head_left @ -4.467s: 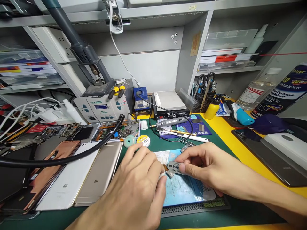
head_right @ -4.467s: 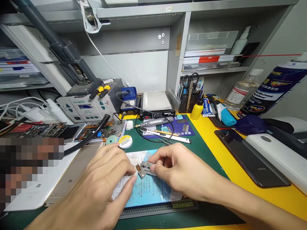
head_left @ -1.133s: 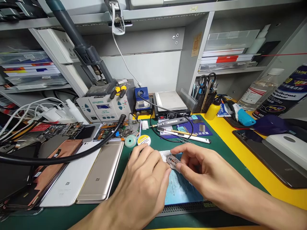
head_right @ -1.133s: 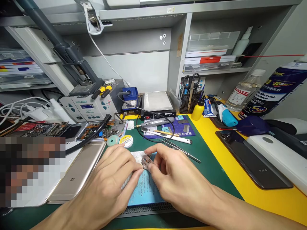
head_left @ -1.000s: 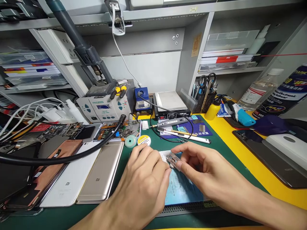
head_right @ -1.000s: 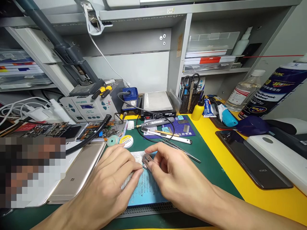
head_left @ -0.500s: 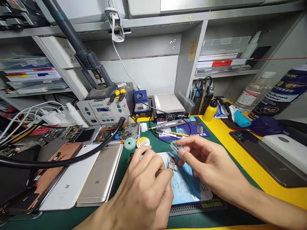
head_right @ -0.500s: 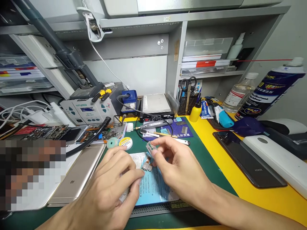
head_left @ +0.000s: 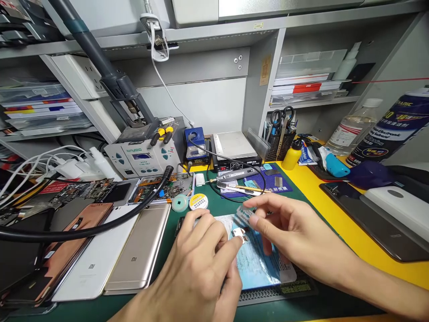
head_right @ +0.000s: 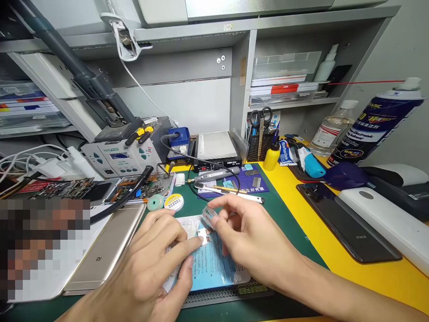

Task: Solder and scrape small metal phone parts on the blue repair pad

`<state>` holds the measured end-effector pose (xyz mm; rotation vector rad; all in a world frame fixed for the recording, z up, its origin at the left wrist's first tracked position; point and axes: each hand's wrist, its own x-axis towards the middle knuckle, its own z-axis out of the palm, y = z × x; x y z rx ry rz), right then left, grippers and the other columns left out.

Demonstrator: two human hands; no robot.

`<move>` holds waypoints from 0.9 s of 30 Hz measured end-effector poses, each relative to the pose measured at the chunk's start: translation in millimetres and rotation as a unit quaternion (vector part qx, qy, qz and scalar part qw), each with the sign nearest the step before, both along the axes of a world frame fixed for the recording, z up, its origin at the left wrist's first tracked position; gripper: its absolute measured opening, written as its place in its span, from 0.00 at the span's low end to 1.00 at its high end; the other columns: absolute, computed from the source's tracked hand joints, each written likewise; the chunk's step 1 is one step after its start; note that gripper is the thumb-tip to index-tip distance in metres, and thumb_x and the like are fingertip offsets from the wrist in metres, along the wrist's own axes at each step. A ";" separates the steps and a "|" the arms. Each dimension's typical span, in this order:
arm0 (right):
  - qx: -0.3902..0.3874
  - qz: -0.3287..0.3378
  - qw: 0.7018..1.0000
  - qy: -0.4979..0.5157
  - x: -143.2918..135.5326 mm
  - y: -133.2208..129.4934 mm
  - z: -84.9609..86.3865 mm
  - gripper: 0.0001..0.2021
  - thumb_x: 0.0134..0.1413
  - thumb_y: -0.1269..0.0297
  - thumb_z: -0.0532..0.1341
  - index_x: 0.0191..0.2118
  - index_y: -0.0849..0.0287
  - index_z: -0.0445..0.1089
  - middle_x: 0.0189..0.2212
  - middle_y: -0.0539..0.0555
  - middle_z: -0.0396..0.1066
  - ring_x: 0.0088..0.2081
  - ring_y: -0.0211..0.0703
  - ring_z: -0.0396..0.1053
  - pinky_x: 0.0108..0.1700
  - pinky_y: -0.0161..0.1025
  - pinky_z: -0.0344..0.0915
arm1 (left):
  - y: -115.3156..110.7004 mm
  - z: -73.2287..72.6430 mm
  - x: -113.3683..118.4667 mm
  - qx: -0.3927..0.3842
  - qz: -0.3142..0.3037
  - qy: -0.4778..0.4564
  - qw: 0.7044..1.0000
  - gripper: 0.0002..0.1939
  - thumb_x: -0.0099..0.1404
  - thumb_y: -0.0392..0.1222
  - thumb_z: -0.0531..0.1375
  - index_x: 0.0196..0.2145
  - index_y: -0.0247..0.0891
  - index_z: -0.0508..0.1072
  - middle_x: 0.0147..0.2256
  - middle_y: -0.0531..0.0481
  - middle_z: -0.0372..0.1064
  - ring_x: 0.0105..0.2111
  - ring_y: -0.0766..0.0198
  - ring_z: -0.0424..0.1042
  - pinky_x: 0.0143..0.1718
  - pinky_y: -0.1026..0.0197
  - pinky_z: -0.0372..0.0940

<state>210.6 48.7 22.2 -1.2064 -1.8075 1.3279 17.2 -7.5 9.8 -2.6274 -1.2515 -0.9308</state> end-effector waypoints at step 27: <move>0.096 0.058 0.985 -0.131 1.1 -2.1 -12.2 0.13 0.64 0.64 0.58 0.50 0.52 0.76 0.35 0.48 0.79 0.33 0.38 0.74 0.32 0.32 0.68 | 1.8 -7.4 -1.5 0.060 -0.022 0.086 0.994 0.06 0.59 0.29 0.58 0.30 0.30 0.76 0.23 0.49 0.62 0.27 0.61 0.57 0.31 0.51 0.56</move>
